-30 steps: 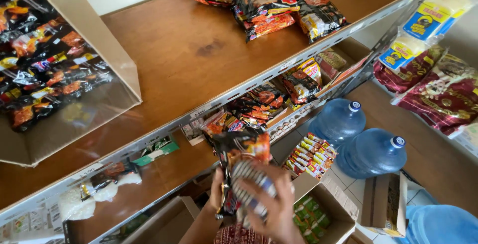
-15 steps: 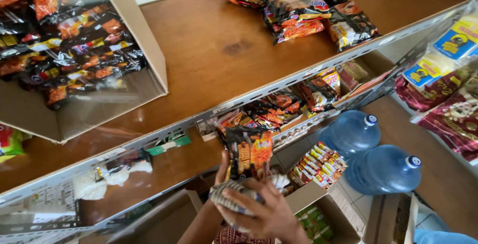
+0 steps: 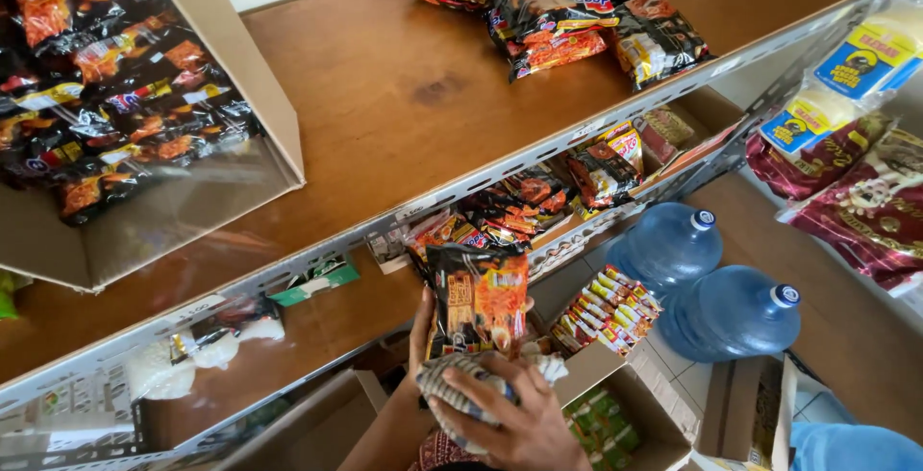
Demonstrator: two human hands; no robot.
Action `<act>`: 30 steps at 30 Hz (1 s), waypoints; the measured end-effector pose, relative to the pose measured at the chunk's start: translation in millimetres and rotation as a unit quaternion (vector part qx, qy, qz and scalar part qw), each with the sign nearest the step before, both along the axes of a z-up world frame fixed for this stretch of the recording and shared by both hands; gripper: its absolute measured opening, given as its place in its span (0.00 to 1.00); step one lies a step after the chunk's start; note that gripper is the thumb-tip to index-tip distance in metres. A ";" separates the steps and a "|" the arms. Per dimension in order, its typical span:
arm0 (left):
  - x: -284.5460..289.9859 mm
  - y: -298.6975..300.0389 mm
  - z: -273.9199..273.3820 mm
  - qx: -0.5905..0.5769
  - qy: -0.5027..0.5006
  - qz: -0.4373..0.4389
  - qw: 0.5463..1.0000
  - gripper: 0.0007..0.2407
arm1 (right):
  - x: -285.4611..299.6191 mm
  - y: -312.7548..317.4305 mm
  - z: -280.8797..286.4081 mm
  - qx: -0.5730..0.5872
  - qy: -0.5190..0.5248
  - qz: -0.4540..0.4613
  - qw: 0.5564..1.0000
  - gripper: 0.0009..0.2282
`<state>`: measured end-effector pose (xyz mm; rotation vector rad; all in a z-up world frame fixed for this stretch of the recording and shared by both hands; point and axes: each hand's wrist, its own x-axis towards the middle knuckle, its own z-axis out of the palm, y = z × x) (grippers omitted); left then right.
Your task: Cleaning and organizing instant noodle packets on a storage shelf.
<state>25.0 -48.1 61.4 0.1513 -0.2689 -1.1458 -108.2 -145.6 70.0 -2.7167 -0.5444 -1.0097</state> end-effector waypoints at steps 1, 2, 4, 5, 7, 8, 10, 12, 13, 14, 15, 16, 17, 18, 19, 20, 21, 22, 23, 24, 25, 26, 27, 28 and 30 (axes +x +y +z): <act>4.3 3.8 -24.6 0.001 0.001 0.000 1.000 0.36 | 2.7 -8.7 -0.3 0.001 0.001 0.000 1.000 0.23; 7.1 7.2 -49.6 0.023 0.005 0.014 1.000 0.36 | 3.6 -17.3 -0.6 0.047 -0.024 -0.016 0.998 0.23; 9.7 9.4 -79.5 0.044 0.010 0.025 0.999 0.37 | 6.2 -35.6 10.6 0.091 -0.049 -0.035 0.994 0.24; 9.7 8.3 -84.3 0.097 0.020 0.021 0.995 0.37 | 7.9 -45.2 22.4 0.149 -0.024 -0.116 0.982 0.25; 6.8 3.9 -79.9 0.147 0.030 0.014 0.989 0.37 | 11.9 -57.5 38.3 0.204 0.002 -0.199 0.959 0.26; 3.6 1.9 -70.7 0.170 0.040 0.008 0.985 0.37 | 14.4 -59.7 42.2 0.197 -0.011 -0.235 0.952 0.25; 4.1 -2.0 -79.6 0.191 0.050 0.003 0.980 0.37 | 14.3 -57.7 33.6 0.189 -0.023 -0.270 0.944 0.23; 10.1 -4.1 -116.3 0.044 0.091 0.038 0.994 0.37 | 8.6 -48.5 8.3 0.191 -0.029 -0.193 0.962 0.25; 9.1 -3.9 -100.9 0.043 0.092 0.041 0.994 0.37 | 2.4 -36.0 7.3 0.191 -0.027 -0.190 0.963 0.25; 11.2 -4.8 -84.6 0.005 0.093 0.066 0.993 0.37 | -1.7 -24.6 6.5 0.192 -0.014 -0.166 0.967 0.25; 13.1 -5.9 -68.3 -0.034 0.094 0.091 0.991 0.37 | -6.0 -13.6 5.6 0.193 -0.001 -0.142 0.971 0.26; 12.9 -6.2 -61.5 -0.033 0.095 0.093 0.991 0.37 | -5.5 -6.3 3.6 0.193 0.001 -0.140 0.971 0.26; 12.6 -6.8 -55.0 -0.014 0.071 0.114 0.991 0.37 | -5.3 0.7 1.3 0.171 0.029 -0.115 0.978 0.26; 11.6 -8.7 -49.3 0.004 0.047 0.133 0.990 0.37 | -6.3 7.6 -1.6 0.148 0.058 -0.093 0.983 0.27; 8.9 -12.5 -52.5 0.005 0.048 0.131 0.990 0.37 | -1.8 9.9 5.4 0.148 0.059 -0.095 0.983 0.27; 7.0 -16.5 -54.8 -0.014 0.058 0.112 0.992 0.36 | 3.4 12.2 13.1 0.136 0.055 -0.069 0.987 0.27; 5.0 -20.4 -56.7 -0.032 0.069 0.093 0.993 0.36 | 8.5 14.4 21.1 0.124 0.051 -0.042 0.990 0.27; 3.1 -20.5 -56.7 -0.032 0.068 0.090 0.993 0.36 | 16.8 10.7 26.1 0.125 0.050 -0.044 0.990 0.27; 1.3 -20.4 -56.8 -0.021 0.091 0.069 0.993 0.36 | 25.1 7.2 31.0 0.120 0.045 -0.061 0.990 0.28; -2.0 -20.9 -57.4 -0.011 0.114 0.048 0.992 0.36 | 32.2 2.9 35.8 0.113 0.042 -0.078 0.990 0.29; -5.3 -18.9 -57.0 -0.011 0.115 0.046 0.992 0.36 | 36.1 -5.6 34.5 0.113 0.043 -0.081 0.989 0.29; -10.8 -17.0 -57.0 0.065 0.129 0.065 0.987 0.35 | 39.0 -14.5 33.4 0.157 0.045 -0.137 0.977 0.26; -16.0 -14.2 -56.7 0.141 0.141 0.083 0.976 0.35 | 42.2 -22.7 32.5 0.199 0.046 -0.192 0.960 0.23; -13.8 -13.0 -78.5 0.137 0.142 0.088 0.976 0.35 | 40.3 -26.7 36.6 0.196 0.046 -0.188 0.961 0.23; -6.3 -8.1 -120.3 0.128 0.148 0.114 0.974 0.34 | 39.5 -32.7 45.8 0.264 0.002 -0.258 0.929 0.21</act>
